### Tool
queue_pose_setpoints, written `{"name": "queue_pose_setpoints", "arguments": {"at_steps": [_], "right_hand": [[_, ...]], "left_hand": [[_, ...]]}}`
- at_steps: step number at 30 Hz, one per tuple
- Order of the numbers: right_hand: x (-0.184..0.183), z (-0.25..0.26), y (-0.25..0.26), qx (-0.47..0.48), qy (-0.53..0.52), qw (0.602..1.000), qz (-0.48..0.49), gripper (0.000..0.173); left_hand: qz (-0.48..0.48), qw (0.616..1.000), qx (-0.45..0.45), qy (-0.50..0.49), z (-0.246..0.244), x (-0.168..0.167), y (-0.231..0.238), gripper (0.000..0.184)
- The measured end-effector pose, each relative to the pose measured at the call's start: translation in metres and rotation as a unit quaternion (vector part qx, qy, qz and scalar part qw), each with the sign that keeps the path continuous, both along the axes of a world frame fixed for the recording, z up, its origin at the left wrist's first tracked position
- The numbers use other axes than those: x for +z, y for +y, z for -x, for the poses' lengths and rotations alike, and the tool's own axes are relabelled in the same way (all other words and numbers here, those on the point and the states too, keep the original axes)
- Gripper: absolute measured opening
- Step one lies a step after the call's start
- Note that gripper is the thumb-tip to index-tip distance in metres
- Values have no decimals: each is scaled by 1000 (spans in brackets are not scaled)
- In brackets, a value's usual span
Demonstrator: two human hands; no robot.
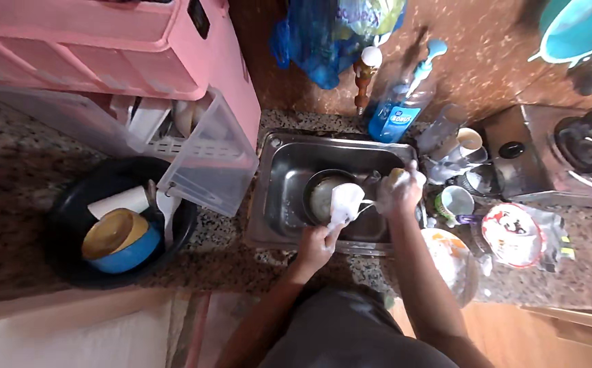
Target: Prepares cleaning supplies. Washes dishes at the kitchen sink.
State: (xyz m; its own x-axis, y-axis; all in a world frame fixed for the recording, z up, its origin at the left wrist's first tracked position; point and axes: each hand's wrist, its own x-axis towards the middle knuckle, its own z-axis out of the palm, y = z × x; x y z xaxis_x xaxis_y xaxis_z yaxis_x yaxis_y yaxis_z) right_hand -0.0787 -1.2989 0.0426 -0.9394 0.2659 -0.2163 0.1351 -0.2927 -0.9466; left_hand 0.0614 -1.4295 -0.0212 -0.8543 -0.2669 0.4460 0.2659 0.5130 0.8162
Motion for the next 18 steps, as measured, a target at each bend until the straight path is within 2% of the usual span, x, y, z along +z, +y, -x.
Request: {"name": "queue_pose_setpoints", "arguments": {"at_steps": [2, 4, 6, 8, 11, 12, 15, 18], "right_hand": [[1, -8, 1, 9, 71, 996, -59, 37], [11, -30, -4, 71, 177, 963, -192, 42], [16, -51, -10, 157, 260, 906, -296, 35], [6, -63, -21, 189, 360, 838, -363, 29], [-8, -71, -24, 209, 490, 751, -390, 18], [-5, -64, -22, 198, 499, 744, -398, 17], [4, -51, -25, 134, 470, 773, -404, 13], [-8, -70, -33, 164, 500, 761, -380, 15]], "left_hand": [[-44, 998, -5, -40, 3, 3, -3, 32], [-107, 991, -8, -78, 8, 5, -1, 29], [-141, 983, -10, -114, 11, 11, 0, 24], [-165, 975, -15, -150, 10, 21, -2, 18], [-176, 973, -43, -145, 4, 28, -8, 10], [-164, 976, -54, -130, 4, 23, -9, 11], [-156, 981, -71, -91, -2, 11, -6, 21], [-161, 982, -60, -75, -4, 11, -10, 10]]}}
